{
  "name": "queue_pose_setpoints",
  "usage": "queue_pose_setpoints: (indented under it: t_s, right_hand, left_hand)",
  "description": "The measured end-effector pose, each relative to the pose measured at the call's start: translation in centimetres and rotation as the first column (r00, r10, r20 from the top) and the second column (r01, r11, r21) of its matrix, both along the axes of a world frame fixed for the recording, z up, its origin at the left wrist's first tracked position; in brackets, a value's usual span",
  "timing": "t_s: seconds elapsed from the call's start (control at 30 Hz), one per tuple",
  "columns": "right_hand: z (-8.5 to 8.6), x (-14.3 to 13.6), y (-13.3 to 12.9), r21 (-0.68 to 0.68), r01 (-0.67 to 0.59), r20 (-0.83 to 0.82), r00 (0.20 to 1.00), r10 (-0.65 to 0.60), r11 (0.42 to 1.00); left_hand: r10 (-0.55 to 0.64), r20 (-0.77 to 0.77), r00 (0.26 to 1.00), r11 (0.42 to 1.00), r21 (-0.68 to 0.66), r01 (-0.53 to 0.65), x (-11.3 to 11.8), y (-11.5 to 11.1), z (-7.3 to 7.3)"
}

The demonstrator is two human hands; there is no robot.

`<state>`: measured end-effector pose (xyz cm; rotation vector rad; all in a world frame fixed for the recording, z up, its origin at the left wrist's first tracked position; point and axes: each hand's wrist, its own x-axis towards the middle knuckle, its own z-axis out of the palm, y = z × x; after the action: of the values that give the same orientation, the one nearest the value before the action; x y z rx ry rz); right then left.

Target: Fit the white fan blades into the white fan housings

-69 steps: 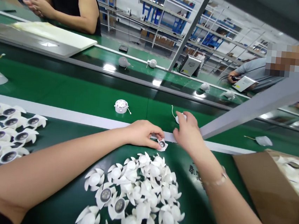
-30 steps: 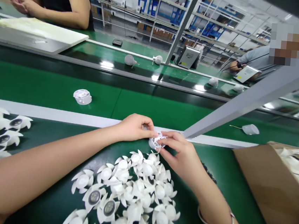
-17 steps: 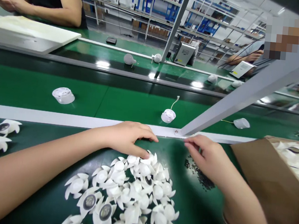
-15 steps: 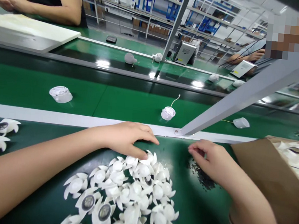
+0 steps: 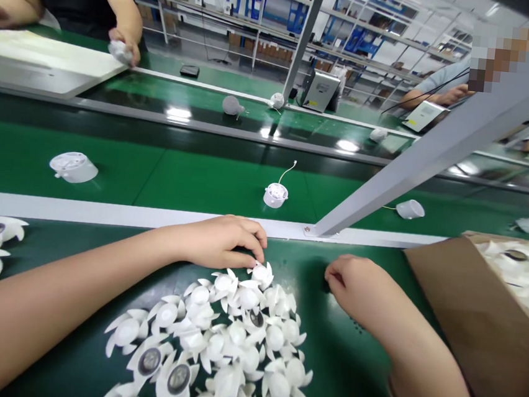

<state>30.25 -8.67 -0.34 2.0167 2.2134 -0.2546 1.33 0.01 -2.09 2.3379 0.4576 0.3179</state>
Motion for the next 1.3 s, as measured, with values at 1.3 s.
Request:
queue_pose_setpoints:
  t_s: [1.3]
  right_hand:
    - [0.4,2.0,0.9,-0.147,0.022,-0.290,0.955,-0.064,0.989]
  left_hand:
    - [0.017,0.103,0.995,0.999,0.028,-0.020,-0.4,1.7,-1.1]
